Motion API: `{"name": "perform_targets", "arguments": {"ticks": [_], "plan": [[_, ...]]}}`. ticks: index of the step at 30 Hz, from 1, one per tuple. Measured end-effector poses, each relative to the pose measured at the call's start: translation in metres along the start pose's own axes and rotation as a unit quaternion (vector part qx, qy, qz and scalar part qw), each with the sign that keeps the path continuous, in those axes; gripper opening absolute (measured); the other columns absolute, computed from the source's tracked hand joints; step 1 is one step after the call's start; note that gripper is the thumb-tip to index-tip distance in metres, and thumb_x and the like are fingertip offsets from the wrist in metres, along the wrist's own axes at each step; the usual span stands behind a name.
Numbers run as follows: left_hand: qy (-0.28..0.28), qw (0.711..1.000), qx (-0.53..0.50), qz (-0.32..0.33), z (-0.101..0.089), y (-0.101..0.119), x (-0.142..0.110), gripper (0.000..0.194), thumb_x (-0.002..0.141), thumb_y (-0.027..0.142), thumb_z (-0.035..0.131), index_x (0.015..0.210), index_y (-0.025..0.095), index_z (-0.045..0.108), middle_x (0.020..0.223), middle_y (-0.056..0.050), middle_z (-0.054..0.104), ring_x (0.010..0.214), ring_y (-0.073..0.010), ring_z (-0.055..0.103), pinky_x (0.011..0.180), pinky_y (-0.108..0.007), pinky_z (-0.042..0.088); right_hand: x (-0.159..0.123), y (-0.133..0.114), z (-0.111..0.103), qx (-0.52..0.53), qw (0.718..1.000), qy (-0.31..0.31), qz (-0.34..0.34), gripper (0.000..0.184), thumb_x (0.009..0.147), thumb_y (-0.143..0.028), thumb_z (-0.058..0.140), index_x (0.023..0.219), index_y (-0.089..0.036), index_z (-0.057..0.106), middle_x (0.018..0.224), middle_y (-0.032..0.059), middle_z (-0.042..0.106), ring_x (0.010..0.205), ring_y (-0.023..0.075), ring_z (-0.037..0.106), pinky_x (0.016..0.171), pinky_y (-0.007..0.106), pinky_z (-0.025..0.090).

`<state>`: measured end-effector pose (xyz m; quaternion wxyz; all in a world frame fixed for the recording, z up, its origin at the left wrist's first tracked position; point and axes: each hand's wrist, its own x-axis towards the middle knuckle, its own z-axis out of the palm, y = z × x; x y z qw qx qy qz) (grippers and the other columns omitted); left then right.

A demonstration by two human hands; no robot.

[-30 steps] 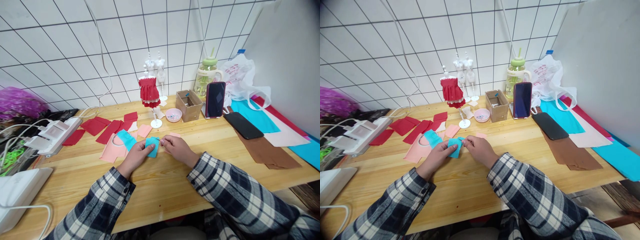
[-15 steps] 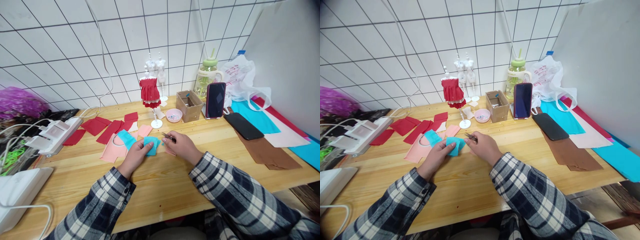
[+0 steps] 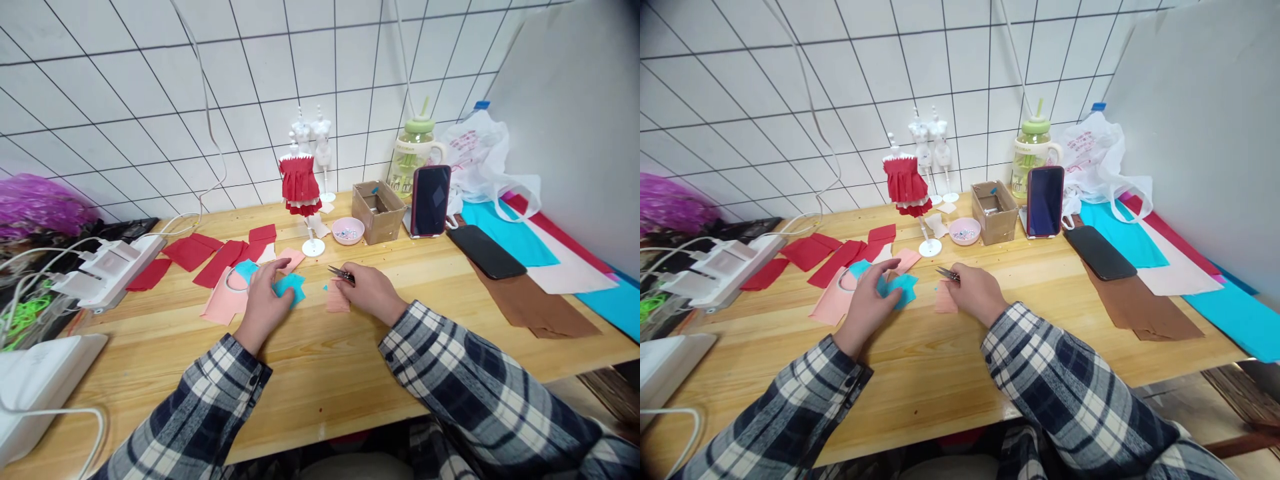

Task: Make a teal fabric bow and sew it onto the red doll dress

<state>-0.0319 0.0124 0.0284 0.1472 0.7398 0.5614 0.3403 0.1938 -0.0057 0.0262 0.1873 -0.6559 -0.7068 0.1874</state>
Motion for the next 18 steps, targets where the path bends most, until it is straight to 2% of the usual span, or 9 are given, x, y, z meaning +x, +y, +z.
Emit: {"name": "perform_targets", "arguments": {"ticks": [2, 4, 7, 10, 12, 14, 16, 18], "plan": [[0.011, 0.999, 0.032, 0.024, -0.003, 0.004, -0.001, 0.044, 0.078, 0.031, 0.062, 0.12, 0.022, 0.059, 0.119, -0.008, 0.063, 0.112, -0.0285, 0.054, 0.099, -0.047, 0.038, -0.001, -0.003, 0.003, 0.057, 0.998, 0.013, -0.027, 0.017, 0.087, -0.04, 0.054, 0.087, -0.023, 0.06, 0.079, 0.0005, 0.068, 0.069, 0.016, 0.057, 0.056, 0.025, 0.029], [0.0, 0.998, 0.034, 0.057, -0.006, 0.009, -0.003, 0.04, 0.082, 0.043, 0.06, 0.116, 0.023, 0.061, 0.113, -0.007, 0.065, 0.109, -0.0285, 0.055, 0.098, -0.047, 0.038, -0.002, -0.007, 0.005, 0.112, 0.992, 0.021, -0.052, 0.017, 0.086, -0.038, 0.056, 0.086, -0.022, 0.06, 0.076, -0.0006, 0.066, 0.067, 0.0142, 0.055, 0.057, 0.024, 0.031], [-0.057, 0.992, 0.009, 0.117, -0.006, 0.014, -0.006, 0.041, 0.083, 0.051, 0.06, 0.111, 0.022, 0.063, 0.112, -0.008, 0.067, 0.109, -0.0279, 0.055, 0.097, -0.044, 0.038, -0.005, -0.012, 0.008, 0.194, 0.977, 0.021, -0.082, 0.017, 0.084, -0.037, 0.058, 0.084, -0.02, 0.06, 0.075, -0.0009, 0.064, 0.067, 0.0129, 0.054, 0.06, 0.023, 0.035], [-0.135, 0.979, -0.03, 0.147, -0.001, 0.017, -0.009, 0.039, 0.081, 0.05, 0.063, 0.108, 0.022, 0.065, 0.11, -0.008, 0.068, 0.106, -0.0264, 0.057, 0.094, -0.04, 0.04, -0.006, -0.015, 0.009, 0.258, 0.96, 0.01, -0.105, 0.015, 0.083, -0.034, 0.06, 0.084, -0.018, 0.059, 0.077, -0.0009, 0.062, 0.069, 0.0123, 0.052, 0.063, 0.023, 0.037], [-0.184, 0.973, -0.061, 0.125, 0.002, 0.019, -0.011, 0.032, 0.085, 0.046, 0.059, 0.103, 0.022, 0.067, 0.103, -0.007, 0.07, 0.097, -0.0243, 0.06, 0.089, -0.036, 0.043, -0.006, -0.016, 0.009, 0.28, 0.953, -0.002, -0.113, 0.015, 0.081, -0.033, 0.061, 0.083, -0.018, 0.058, 0.076, -0.0014, 0.06, 0.068, 0.0121, 0.051, 0.062, 0.023, 0.037], [-0.212, 0.97, -0.093, 0.076, 0.004, 0.02, -0.013, 0.03, 0.088, 0.045, 0.054, 0.102, 0.022, 0.068, 0.096, -0.005, 0.071, 0.09, -0.0226, 0.062, 0.083, -0.033, 0.045, -0.005, -0.016, 0.009, 0.289, 0.951, 0.001, -0.113, 0.016, 0.079, -0.033, 0.062, 0.08, -0.018, 0.057, 0.074, -0.0015, 0.057, 0.068, 0.0125, 0.049, 0.062, 0.023, 0.037], [-0.22, 0.966, -0.137, 0.025, 0.004, 0.02, -0.014, 0.033, 0.088, 0.045, 0.053, 0.105, 0.021, 0.067, 0.09, -0.004, 0.071, 0.083, -0.0214, 0.063, 0.078, -0.031, 0.047, -0.004, -0.015, 0.009, 0.299, 0.949, 0.015, -0.105, 0.017, 0.079, -0.034, 0.061, 0.078, -0.018, 0.056, 0.075, -0.0009, 0.057, 0.07, 0.0133, 0.05, 0.064, 0.025, 0.038], [-0.203, 0.963, -0.174, -0.015, 0.004, 0.019, -0.014, 0.035, 0.086, 0.046, 0.056, 0.106, 0.02, 0.066, 0.087, -0.003, 0.071, 0.078, -0.0204, 0.063, 0.073, -0.029, 0.047, -0.003, -0.013, 0.01, 0.314, 0.944, 0.022, -0.096, 0.017, 0.081, -0.035, 0.059, 0.081, -0.018, 0.056, 0.078, -0.0005, 0.057, 0.073, 0.0138, 0.051, 0.067, 0.025, 0.039]]}}
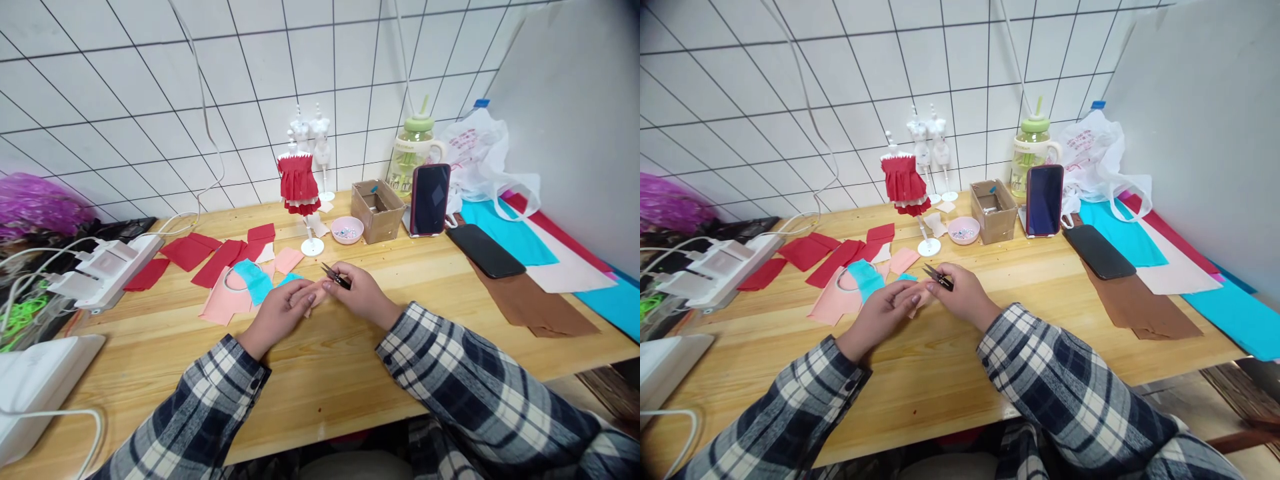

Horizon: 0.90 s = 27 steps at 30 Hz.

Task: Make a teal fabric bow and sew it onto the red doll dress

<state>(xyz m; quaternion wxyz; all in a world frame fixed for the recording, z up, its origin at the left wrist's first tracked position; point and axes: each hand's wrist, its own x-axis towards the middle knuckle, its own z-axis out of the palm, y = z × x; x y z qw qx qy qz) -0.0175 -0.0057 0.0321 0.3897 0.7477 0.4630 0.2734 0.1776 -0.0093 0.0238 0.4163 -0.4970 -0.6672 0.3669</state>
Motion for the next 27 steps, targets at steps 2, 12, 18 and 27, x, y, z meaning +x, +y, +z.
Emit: {"name": "perform_targets", "arguments": {"ticks": [2, 12, 18, 27], "plan": [[0.033, 0.999, -0.021, -0.019, -0.002, -0.002, 0.001, 0.035, 0.083, 0.046, 0.06, 0.103, 0.018, 0.065, 0.087, -0.003, 0.071, 0.076, -0.0195, 0.063, 0.07, -0.027, 0.047, 0.001, 0.003, 0.0, 0.027, 1.0, 0.004, 0.011, 0.018, 0.082, -0.036, 0.057, 0.083, -0.019, 0.054, 0.078, -0.0013, 0.056, 0.073, 0.0136, 0.051, 0.068, 0.025, 0.039], [0.152, 0.982, -0.107, -0.044, -0.005, -0.007, 0.007, 0.034, 0.079, 0.048, 0.065, 0.091, 0.016, 0.062, 0.077, -0.001, 0.063, 0.07, -0.0148, 0.056, 0.064, -0.024, 0.043, 0.006, 0.003, -0.01, 0.261, 0.957, 0.085, 0.094, 0.031, 0.07, -0.032, 0.07, 0.088, -0.021, 0.047, 0.075, -0.0052, 0.046, 0.058, 0.0077, 0.037, 0.052, 0.021, 0.03], [0.191, 0.978, -0.083, -0.029, -0.007, -0.008, 0.005, 0.03, 0.083, 0.046, 0.06, 0.089, 0.018, 0.064, 0.073, 0.0, 0.061, 0.069, -0.016, 0.055, 0.067, -0.027, 0.044, 0.007, 0.0, -0.014, 0.341, 0.925, 0.13, 0.106, 0.042, 0.065, -0.03, 0.074, 0.098, -0.023, 0.049, 0.089, -0.0028, 0.049, 0.056, 0.006, 0.036, 0.044, 0.02, 0.025], [0.211, 0.965, 0.071, 0.136, -0.019, 0.002, -0.006, 0.065, 0.082, 0.074, 0.039, 0.117, 0.023, 0.061, 0.133, -0.01, 0.054, 0.125, -0.0299, 0.046, 0.107, -0.041, 0.033, -0.003, -0.013, -0.007, 0.23, 0.969, -0.087, 0.016, 0.028, 0.072, -0.03, 0.071, 0.09, -0.018, 0.053, 0.079, -0.0026, 0.05, 0.061, 0.0075, 0.041, 0.054, 0.021, 0.031]]}}
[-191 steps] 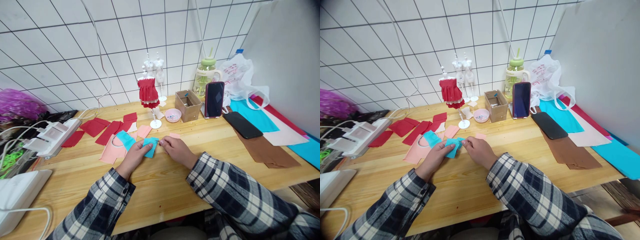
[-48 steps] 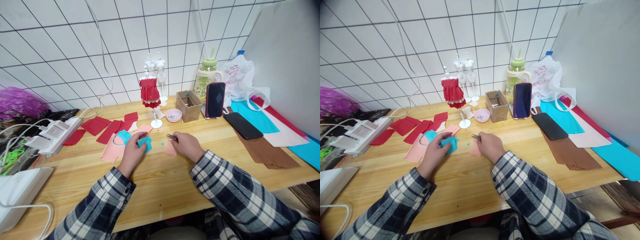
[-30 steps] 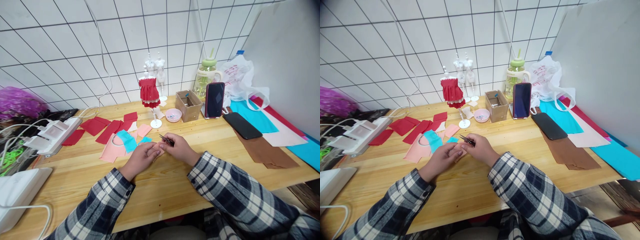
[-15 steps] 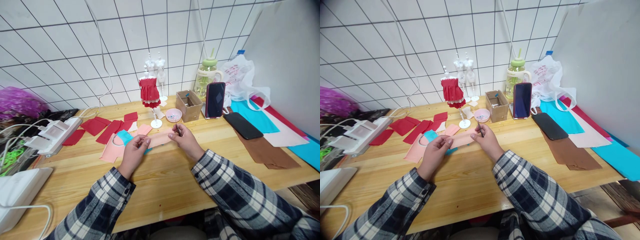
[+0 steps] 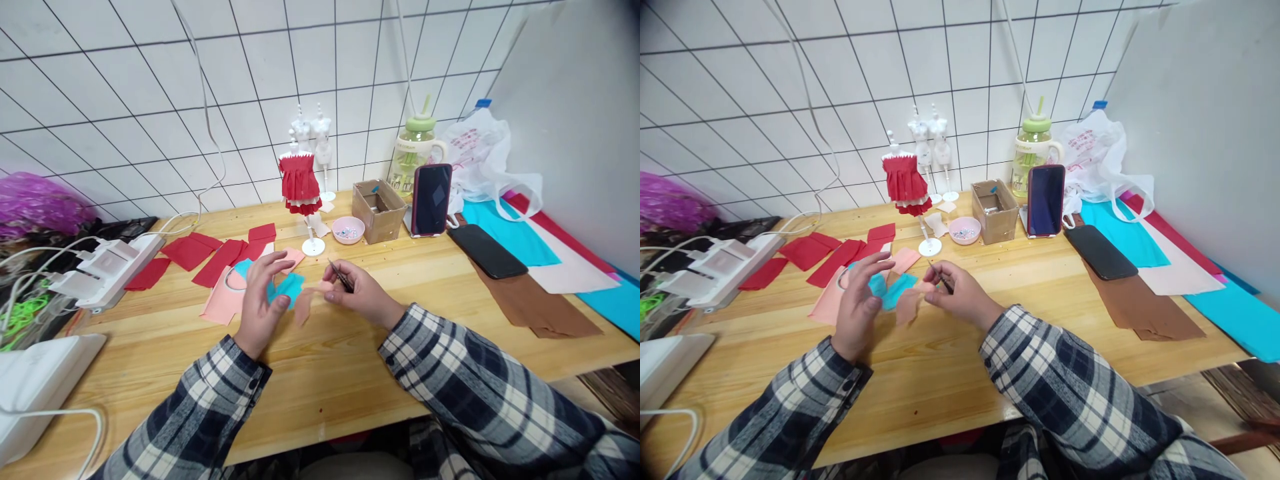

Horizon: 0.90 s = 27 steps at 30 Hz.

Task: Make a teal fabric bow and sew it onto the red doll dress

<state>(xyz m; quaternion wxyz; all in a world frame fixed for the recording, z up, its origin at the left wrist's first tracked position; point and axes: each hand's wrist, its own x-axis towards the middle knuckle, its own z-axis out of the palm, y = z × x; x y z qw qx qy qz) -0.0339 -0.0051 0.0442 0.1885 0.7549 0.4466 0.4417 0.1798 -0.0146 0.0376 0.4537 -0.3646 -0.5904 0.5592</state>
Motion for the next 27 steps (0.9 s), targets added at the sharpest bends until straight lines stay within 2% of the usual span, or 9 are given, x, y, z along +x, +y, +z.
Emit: {"name": "perform_targets", "arguments": {"ticks": [2, 4, 6, 8, 14, 16, 18, 21, 27], "plan": [[-0.078, 0.997, -0.006, 0.013, 0.005, 0.004, 0.001, 0.063, 0.083, 0.071, 0.042, 0.118, 0.023, 0.062, 0.13, -0.01, 0.057, 0.122, -0.0292, 0.047, 0.106, -0.04, 0.033, -0.001, -0.001, 0.004, 0.016, 1.0, -0.013, -0.008, 0.028, 0.072, -0.032, 0.071, 0.09, -0.019, 0.053, 0.077, -0.0032, 0.049, 0.06, 0.0073, 0.04, 0.055, 0.021, 0.032], [-0.144, 0.989, -0.009, -0.014, 0.01, 0.006, 0.001, 0.047, 0.085, 0.061, 0.049, 0.097, 0.021, 0.069, 0.103, -0.008, 0.068, 0.102, -0.0255, 0.058, 0.096, -0.037, 0.04, -0.001, 0.0, 0.004, 0.027, 1.0, 0.003, -0.013, 0.029, 0.072, -0.032, 0.071, 0.09, -0.019, 0.053, 0.077, -0.0032, 0.049, 0.058, 0.0067, 0.039, 0.055, 0.021, 0.033], [-0.186, 0.98, -0.026, -0.063, 0.014, 0.006, 0.0, 0.039, 0.086, 0.053, 0.053, 0.075, 0.019, 0.067, 0.077, -0.004, 0.066, 0.078, -0.0202, 0.059, 0.081, -0.032, 0.044, 0.0, 0.002, 0.001, 0.026, 0.999, 0.026, -0.013, 0.03, 0.072, -0.031, 0.072, 0.09, -0.018, 0.053, 0.079, -0.0029, 0.05, 0.058, 0.0062, 0.038, 0.054, 0.021, 0.033], [-0.203, 0.971, -0.064, -0.111, 0.015, 0.006, -0.001, 0.039, 0.085, 0.052, 0.054, 0.068, 0.018, 0.065, 0.067, -0.002, 0.062, 0.068, -0.0176, 0.055, 0.069, -0.028, 0.044, 0.001, 0.004, -0.003, 0.034, 0.998, 0.056, -0.011, 0.031, 0.071, -0.03, 0.073, 0.092, -0.019, 0.054, 0.08, -0.0025, 0.051, 0.059, 0.0065, 0.039, 0.053, 0.02, 0.032], [-0.185, 0.947, -0.171, -0.198, 0.015, 0.003, -0.002, 0.037, 0.08, 0.052, 0.059, 0.071, 0.017, 0.068, 0.068, -0.002, 0.063, 0.065, -0.0168, 0.053, 0.061, -0.026, 0.041, 0.003, 0.005, -0.009, 0.132, 0.977, 0.166, 0.028, 0.039, 0.065, -0.032, 0.077, 0.093, -0.021, 0.053, 0.082, -0.0043, 0.051, 0.05, 0.0037, 0.033, 0.041, 0.019, 0.022], [-0.16, 0.938, -0.214, -0.221, 0.015, 0.0, -0.003, 0.036, 0.08, 0.051, 0.061, 0.073, 0.017, 0.068, 0.068, -0.001, 0.063, 0.062, -0.0156, 0.052, 0.059, -0.026, 0.041, 0.003, 0.003, -0.008, 0.159, 0.973, 0.139, 0.092, 0.038, 0.068, -0.039, 0.076, 0.093, -0.021, 0.053, 0.081, -0.0044, 0.052, 0.045, 0.0021, 0.027, 0.036, 0.019, 0.014], [-0.157, 0.926, -0.254, -0.232, 0.015, -0.003, -0.003, 0.033, 0.079, 0.049, 0.063, 0.077, 0.016, 0.068, 0.07, -0.002, 0.064, 0.062, -0.0152, 0.053, 0.059, -0.026, 0.042, 0.001, 0.002, -0.007, 0.181, 0.967, 0.047, 0.17, 0.038, 0.072, -0.049, 0.071, 0.09, -0.019, 0.054, 0.078, -0.0037, 0.052, 0.041, 0.0015, 0.024, 0.034, 0.02, 0.006], [-0.171, 0.91, -0.291, -0.24, 0.017, -0.004, -0.004, 0.032, 0.078, 0.046, 0.067, 0.088, 0.016, 0.07, 0.078, -0.004, 0.068, 0.069, -0.0168, 0.059, 0.062, -0.026, 0.046, -0.001, 0.0, -0.005, 0.228, 0.952, -0.054, 0.198, 0.039, 0.074, -0.051, 0.07, 0.086, -0.018, 0.053, 0.067, -0.0054, 0.048, 0.041, 0.0023, 0.026, 0.033, 0.019, 0.004], [-0.188, 0.9, -0.302, -0.251, 0.018, 0.0, -0.005, 0.052, 0.077, 0.043, 0.07, 0.122, 0.02, 0.06, 0.095, -0.007, 0.072, 0.078, -0.0202, 0.066, 0.067, -0.028, 0.05, 0.001, 0.001, -0.008, 0.242, 0.956, 0.031, 0.163, 0.044, 0.063, -0.033, 0.082, 0.087, -0.021, 0.047, 0.061, -0.0101, 0.048, 0.039, 0.0009, 0.023, 0.034, 0.016, 0.009]]}}
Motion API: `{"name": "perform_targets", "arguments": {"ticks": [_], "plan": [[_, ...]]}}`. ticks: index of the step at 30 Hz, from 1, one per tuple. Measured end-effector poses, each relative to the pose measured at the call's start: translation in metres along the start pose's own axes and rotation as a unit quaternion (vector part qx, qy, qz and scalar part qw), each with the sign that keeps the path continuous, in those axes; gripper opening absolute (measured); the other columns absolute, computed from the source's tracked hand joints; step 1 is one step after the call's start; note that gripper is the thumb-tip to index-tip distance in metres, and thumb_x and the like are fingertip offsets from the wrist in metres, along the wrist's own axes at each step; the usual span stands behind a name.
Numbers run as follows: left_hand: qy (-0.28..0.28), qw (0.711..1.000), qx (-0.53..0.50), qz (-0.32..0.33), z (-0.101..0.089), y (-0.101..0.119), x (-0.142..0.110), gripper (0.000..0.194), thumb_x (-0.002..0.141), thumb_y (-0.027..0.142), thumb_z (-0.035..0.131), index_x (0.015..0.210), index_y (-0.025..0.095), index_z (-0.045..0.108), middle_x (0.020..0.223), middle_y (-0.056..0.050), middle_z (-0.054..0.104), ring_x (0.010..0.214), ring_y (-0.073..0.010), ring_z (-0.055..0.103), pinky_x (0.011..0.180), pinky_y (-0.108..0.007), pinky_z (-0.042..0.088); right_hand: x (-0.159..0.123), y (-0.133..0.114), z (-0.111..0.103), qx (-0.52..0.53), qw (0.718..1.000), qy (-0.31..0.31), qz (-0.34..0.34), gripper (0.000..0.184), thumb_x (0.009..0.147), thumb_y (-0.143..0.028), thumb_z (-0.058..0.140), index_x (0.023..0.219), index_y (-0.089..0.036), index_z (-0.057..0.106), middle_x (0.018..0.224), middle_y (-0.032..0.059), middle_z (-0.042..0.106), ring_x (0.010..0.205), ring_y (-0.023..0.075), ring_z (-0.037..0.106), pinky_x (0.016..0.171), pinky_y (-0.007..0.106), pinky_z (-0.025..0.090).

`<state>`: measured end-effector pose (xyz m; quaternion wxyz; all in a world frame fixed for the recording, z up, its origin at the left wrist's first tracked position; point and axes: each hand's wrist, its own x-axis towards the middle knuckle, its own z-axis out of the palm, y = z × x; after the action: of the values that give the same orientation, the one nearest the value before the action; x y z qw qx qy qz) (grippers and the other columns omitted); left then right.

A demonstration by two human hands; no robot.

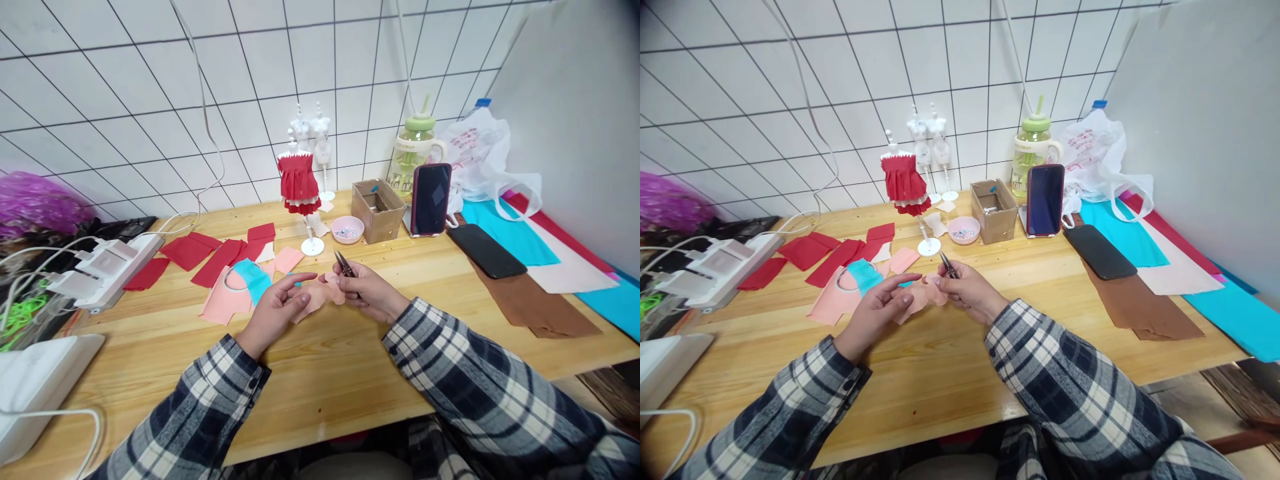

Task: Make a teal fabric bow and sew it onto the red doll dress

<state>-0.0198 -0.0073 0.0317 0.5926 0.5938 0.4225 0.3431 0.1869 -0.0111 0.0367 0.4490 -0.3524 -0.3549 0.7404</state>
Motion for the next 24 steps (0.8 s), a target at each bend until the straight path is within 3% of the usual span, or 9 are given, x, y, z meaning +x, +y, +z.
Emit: {"name": "perform_targets", "arguments": {"ticks": [4, 7, 10, 14, 19, 24], "plan": [[0.004, 0.999, 0.04, 0.0, -0.002, -0.001, -0.001, 0.047, 0.077, 0.046, 0.069, 0.114, 0.019, 0.065, 0.098, -0.007, 0.073, 0.082, -0.0215, 0.066, 0.07, -0.029, 0.05, 0.005, -0.002, -0.006, 0.048, 0.994, 0.079, -0.063, 0.046, 0.06, -0.029, 0.082, 0.085, -0.021, 0.045, 0.068, -0.0084, 0.056, 0.037, -0.0002, 0.025, 0.033, 0.016, 0.011], [-0.031, 0.995, 0.097, 0.019, -0.005, 0.001, -0.002, 0.038, 0.079, 0.048, 0.065, 0.101, 0.017, 0.07, 0.09, -0.005, 0.072, 0.077, -0.0198, 0.063, 0.066, -0.027, 0.047, 0.007, -0.004, -0.01, 0.072, 0.984, 0.123, -0.109, 0.047, 0.059, -0.027, 0.083, 0.083, -0.021, 0.044, 0.066, -0.0097, 0.054, 0.036, -0.0007, 0.022, 0.032, 0.016, 0.012], [-0.074, 0.979, 0.175, 0.074, -0.005, 0.005, -0.003, 0.035, 0.079, 0.048, 0.063, 0.086, 0.015, 0.072, 0.083, -0.005, 0.07, 0.077, -0.0198, 0.061, 0.067, -0.027, 0.045, 0.008, -0.004, -0.009, 0.072, 0.984, 0.112, -0.118, 0.046, 0.06, -0.028, 0.083, 0.083, -0.022, 0.043, 0.064, -0.0105, 0.053, 0.035, -0.0008, 0.021, 0.031, 0.016, 0.012], [-0.059, 0.972, 0.203, 0.097, -0.001, 0.007, -0.002, 0.031, 0.079, 0.044, 0.066, 0.089, 0.015, 0.071, 0.089, -0.006, 0.071, 0.082, -0.02, 0.062, 0.073, -0.027, 0.046, 0.007, 0.001, -0.004, 0.061, 0.986, 0.102, -0.116, 0.046, 0.062, -0.029, 0.082, 0.084, -0.022, 0.043, 0.058, -0.0122, 0.048, 0.032, -0.0005, 0.021, 0.031, 0.016, 0.011], [-0.043, 0.989, 0.135, 0.041, 0.004, 0.001, 0.0, 0.027, 0.08, 0.043, 0.067, 0.077, 0.016, 0.069, 0.077, -0.002, 0.068, 0.07, -0.0155, 0.059, 0.064, -0.024, 0.045, 0.009, 0.003, -0.004, 0.052, 0.978, 0.149, -0.138, 0.046, 0.06, -0.03, 0.082, 0.082, -0.022, 0.043, 0.052, -0.014, 0.04, 0.033, 0.0004, 0.02, 0.031, 0.016, 0.013], [0.021, 0.999, -0.032, -0.002, -0.001, -0.006, 0.004, 0.025, 0.077, 0.04, 0.072, 0.084, 0.016, 0.067, 0.075, 0.0, 0.067, 0.064, -0.0124, 0.058, 0.059, -0.022, 0.045, 0.014, 0.004, -0.012, -0.036, 0.967, 0.207, -0.142, 0.035, 0.074, -0.048, 0.069, 0.083, -0.021, 0.048, 0.073, -0.0059, 0.058, 0.036, 0.0012, 0.026, 0.032, 0.018, 0.017]]}}
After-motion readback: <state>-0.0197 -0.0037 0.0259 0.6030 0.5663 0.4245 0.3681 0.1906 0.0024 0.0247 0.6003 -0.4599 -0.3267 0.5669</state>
